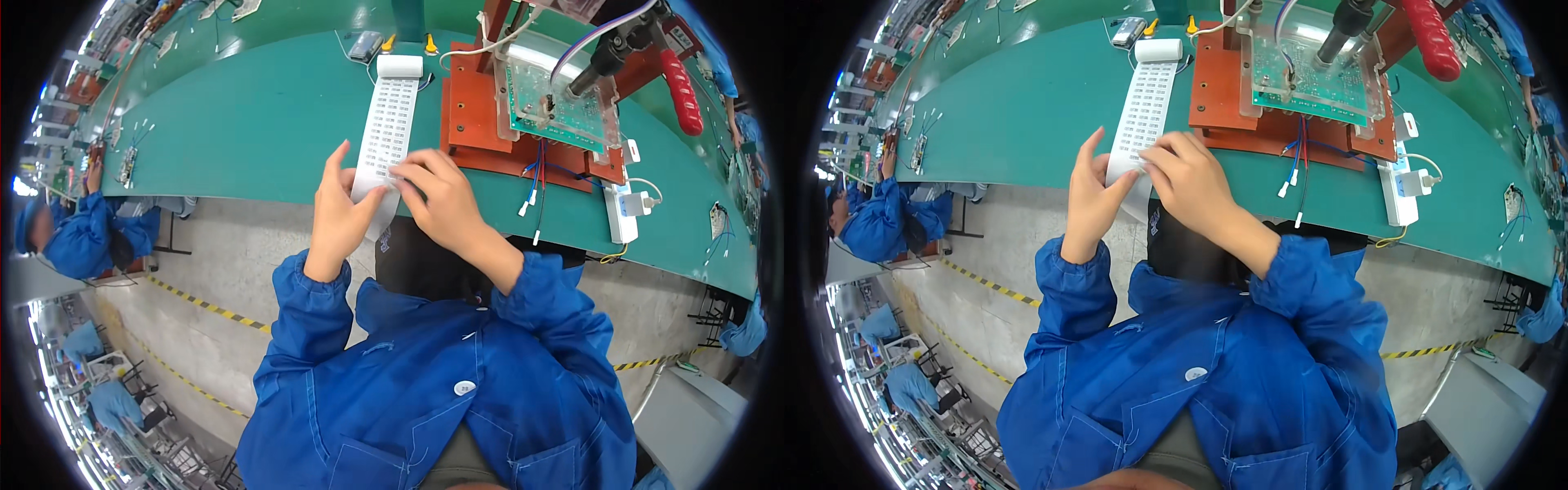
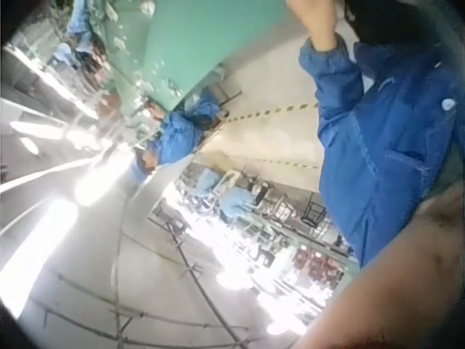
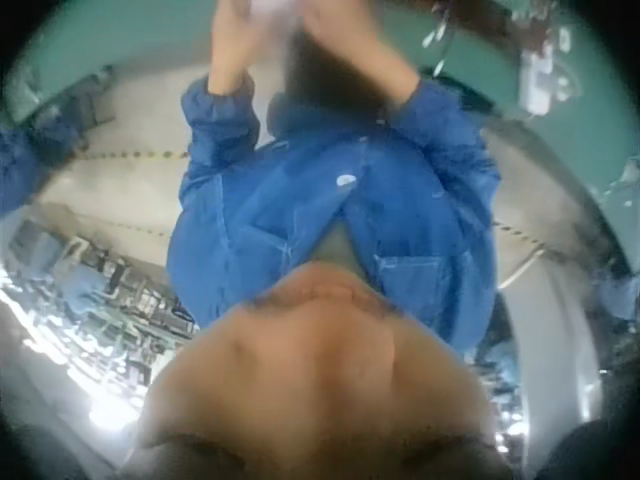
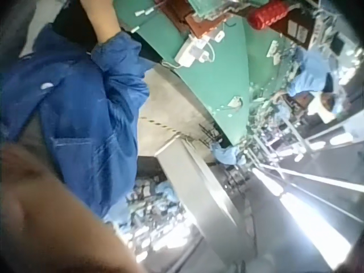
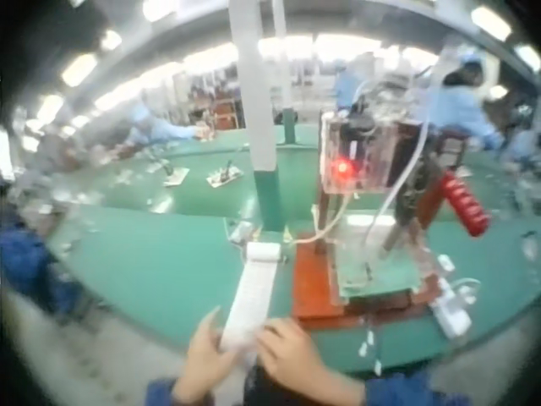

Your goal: Manually assemble and test circuit boards using a specialized press-down jig at an industrial workstation.

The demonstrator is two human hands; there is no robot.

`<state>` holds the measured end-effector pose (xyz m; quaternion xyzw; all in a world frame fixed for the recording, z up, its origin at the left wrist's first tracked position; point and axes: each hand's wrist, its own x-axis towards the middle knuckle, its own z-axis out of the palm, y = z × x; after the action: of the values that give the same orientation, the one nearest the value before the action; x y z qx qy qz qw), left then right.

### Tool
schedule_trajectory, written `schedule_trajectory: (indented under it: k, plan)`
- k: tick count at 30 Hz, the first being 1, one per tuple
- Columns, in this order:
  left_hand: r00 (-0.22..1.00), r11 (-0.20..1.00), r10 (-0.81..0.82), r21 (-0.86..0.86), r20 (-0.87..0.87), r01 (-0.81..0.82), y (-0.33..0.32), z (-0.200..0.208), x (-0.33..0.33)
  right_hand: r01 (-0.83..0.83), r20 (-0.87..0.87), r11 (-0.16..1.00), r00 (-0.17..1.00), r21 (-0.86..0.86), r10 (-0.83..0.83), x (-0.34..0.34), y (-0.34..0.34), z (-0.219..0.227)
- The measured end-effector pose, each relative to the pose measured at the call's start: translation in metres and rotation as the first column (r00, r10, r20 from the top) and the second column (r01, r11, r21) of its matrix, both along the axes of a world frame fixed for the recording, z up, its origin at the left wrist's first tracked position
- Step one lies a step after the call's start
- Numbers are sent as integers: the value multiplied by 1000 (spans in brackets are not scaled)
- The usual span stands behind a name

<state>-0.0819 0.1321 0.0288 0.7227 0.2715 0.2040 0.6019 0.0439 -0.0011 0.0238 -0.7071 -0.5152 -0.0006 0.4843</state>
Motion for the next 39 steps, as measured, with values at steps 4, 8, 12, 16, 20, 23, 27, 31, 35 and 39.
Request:
schedule_trajectory:
  k: [4,8,12,16,20,23,27,31,35,39]
  plan:
    - [997,990,-77,-116,-6,75,10,2,9,-6,78,1000,997,-16,7,5,21,-6]
    - [993,987,-119,-113,-4,118,12,5,11,-24,48,999,999,-35,25,10,24,-2]
    - [992,986,-118,-111,49,123,13,3,11,-18,103,999,995,-30,21,10,28,3]
    - [991,985,-115,-118,66,123,12,3,10,-15,272,999,962,-34,24,8,25,4]
    - [990,986,-141,-90,-11,139,8,13,12,22,147,1000,989,-11,-21,4,27,4]
    - [991,984,-105,-137,83,116,11,-2,11,13,197,999,980,-47,-3,2,29,-1]
    - [994,987,-102,-121,48,107,7,1,12,8,298,1000,954,-23,-1,-1,22,-12]
    - [995,990,-80,-110,51,85,3,5,13,-13,387,996,922,86,-21,6,19,-19]
    - [994,992,-59,-106,94,69,9,-6,9,-95,413,982,911,163,19,8,14,-4]
    - [987,897,157,416,19,-150,14,-10,-7,-203,356,937,930,284,94,3,-33,34]
